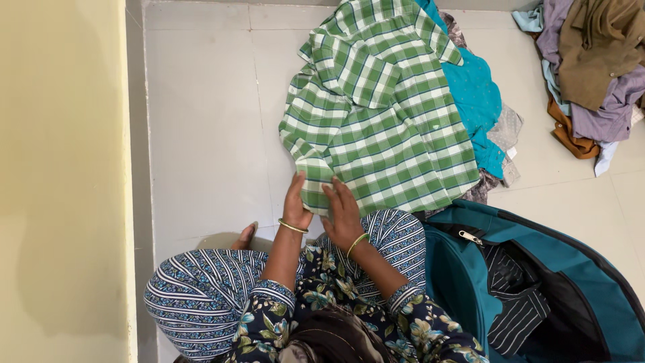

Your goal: The person buttons a green checkered shirt by hand while sitting on the floor next to a bag and other clothes. They then spread the shirt flat on the floor and smooth it out.

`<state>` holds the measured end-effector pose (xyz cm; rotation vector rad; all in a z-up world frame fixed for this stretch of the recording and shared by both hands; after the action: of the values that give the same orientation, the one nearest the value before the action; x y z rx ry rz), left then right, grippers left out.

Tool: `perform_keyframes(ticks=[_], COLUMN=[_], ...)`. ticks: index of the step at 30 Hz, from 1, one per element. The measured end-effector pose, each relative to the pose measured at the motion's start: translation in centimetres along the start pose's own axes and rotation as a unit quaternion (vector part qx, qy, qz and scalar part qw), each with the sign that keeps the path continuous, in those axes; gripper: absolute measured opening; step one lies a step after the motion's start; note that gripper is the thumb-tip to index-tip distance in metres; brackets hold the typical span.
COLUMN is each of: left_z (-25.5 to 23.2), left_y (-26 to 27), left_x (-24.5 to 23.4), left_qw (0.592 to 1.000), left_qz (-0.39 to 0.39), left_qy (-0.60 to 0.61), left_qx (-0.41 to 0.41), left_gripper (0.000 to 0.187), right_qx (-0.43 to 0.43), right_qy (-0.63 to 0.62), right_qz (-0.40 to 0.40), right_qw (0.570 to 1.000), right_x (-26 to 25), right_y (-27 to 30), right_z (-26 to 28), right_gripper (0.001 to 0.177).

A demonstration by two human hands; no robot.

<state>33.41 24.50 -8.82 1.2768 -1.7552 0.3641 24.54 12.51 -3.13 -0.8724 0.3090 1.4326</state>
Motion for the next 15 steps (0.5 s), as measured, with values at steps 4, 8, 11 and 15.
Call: perform_keyframes(ticks=[4, 8, 11, 15], left_z=[1.2, 2.9, 3.4, 1.9], left_y=[-0.1, -1.1, -1.5, -0.6], left_x=[-0.6, -2.4, -3.2, -1.8], left_qw=[0.999, 0.996, 0.974, 0.950], left_qz=[-0.032, -0.024, -0.094, -0.112], left_qy=[-0.030, -0.087, -0.200, -0.280], left_qx=[-0.003, 0.027, 0.059, 0.085], left_gripper=[0.038, 0.036, 0.038, 0.058], right_qx=[0.015, 0.096, 0.141, 0.162], right_qy=[-0.026, -0.173, -0.180, -0.050], right_qz=[-0.026, -0.039, 0.023, 0.113], right_qw=[0.999, 0.979, 0.973, 0.979], right_x=[0.9, 1.7, 2.5, 3.3], right_y=[-0.2, -0.5, -0.6, -0.8], right_z=[-1.2, -2.9, -5.3, -7.8], right_gripper=[0.097, 0.105, 0.088, 0.052])
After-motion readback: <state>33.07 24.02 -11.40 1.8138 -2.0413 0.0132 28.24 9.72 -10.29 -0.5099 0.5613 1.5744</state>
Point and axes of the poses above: each hand's wrist, its own y-axis away from the middle knuckle, its own x-axis out of the palm, z = x × y, the point moved 1 cm from there along -y, towards the middle knuckle, and after that the axes turned 12 degrees about -y, right-handed, at the moved point
